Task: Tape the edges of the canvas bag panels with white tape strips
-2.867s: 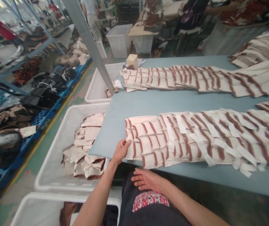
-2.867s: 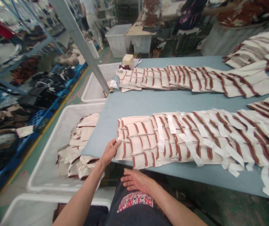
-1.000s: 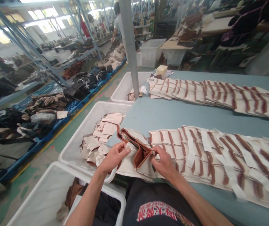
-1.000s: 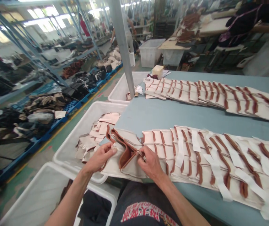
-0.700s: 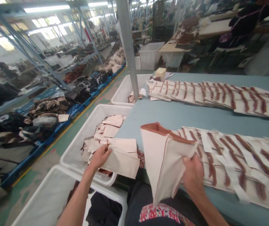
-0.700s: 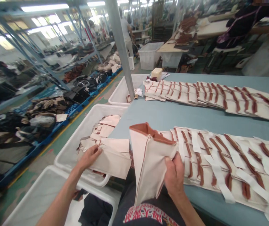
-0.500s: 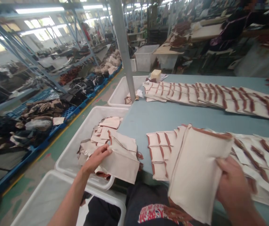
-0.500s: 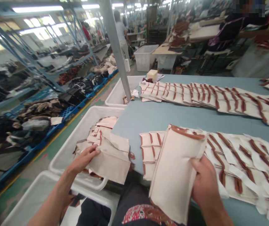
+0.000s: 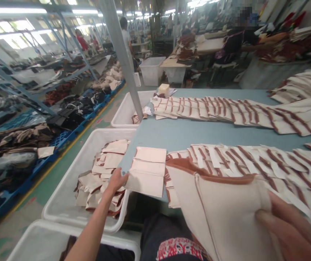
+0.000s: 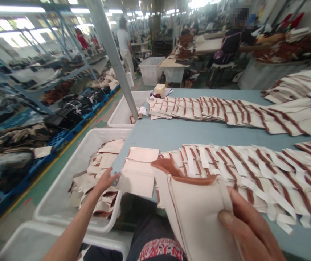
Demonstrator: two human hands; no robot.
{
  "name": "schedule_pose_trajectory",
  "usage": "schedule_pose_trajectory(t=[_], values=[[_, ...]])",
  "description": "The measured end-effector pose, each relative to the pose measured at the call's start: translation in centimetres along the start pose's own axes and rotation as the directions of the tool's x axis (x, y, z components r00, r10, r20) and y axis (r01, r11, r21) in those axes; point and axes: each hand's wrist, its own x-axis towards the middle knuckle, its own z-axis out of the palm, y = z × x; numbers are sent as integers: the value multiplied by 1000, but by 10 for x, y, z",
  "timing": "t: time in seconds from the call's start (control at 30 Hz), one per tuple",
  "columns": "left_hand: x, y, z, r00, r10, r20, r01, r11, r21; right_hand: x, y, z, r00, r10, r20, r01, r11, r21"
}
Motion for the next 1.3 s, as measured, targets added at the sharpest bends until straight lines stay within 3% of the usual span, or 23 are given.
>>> schedule_pose_trajectory(t=[0.1, 0.2, 0.23, 0.3, 0.37, 0.43, 0.5, 0.67, 0.8, 0.93, 1.03, 1.17, 1.3], values=[[-32, 23, 25, 995, 101, -24, -102, 994, -27, 1, -20, 8, 976, 35, 213, -41, 999, 22], [-82, 63, 49, 968, 237, 83, -227, 967, -118, 2, -34, 14, 943, 41, 330, -36, 999, -22], [-98, 76, 55, 945, 296, 140, -276, 950, -150, 2, -36, 16, 934, 33, 357, -22, 999, -34], [-125, 96, 65, 828, 481, 288, -429, 874, -229, 3, -36, 18, 929, 40, 369, -26, 999, -42], [-141, 106, 71, 790, 558, 254, -500, 827, -259, 3, -32, 19, 927, 53, 371, -43, 998, -36], [-147, 110, 72, 796, 551, 252, -494, 831, -255, 2, -28, 21, 931, 40, 362, -28, 999, -40], [-148, 114, 70, 793, 501, 345, -446, 865, -232, 1, -25, 25, 928, -3, 373, 30, 997, -67], [-149, 131, 69, 654, 381, 654, -377, 913, -155, -7, -16, 45, 884, -39, 465, 135, 975, -175], [-155, 130, 75, 586, 335, 738, -421, 904, -76, -18, -8, 55, 879, -56, 473, 160, 970, -182], [-162, 124, 72, 543, 337, 769, -419, 903, -99, -22, -4, 43, 896, 5, 443, 39, 995, -91], [-168, 129, 62, 552, 321, 770, -355, 926, -131, -13, -4, 25, 894, 117, 433, -189, 974, 127], [-174, 144, 53, 570, 286, 770, -314, 942, -117, 6, -4, 13, 850, 237, 470, -423, 839, 342], [-179, 157, 51, 577, 305, 757, -263, 947, -181, 10, -1, 24, 796, 228, 561, -486, 793, 367]])
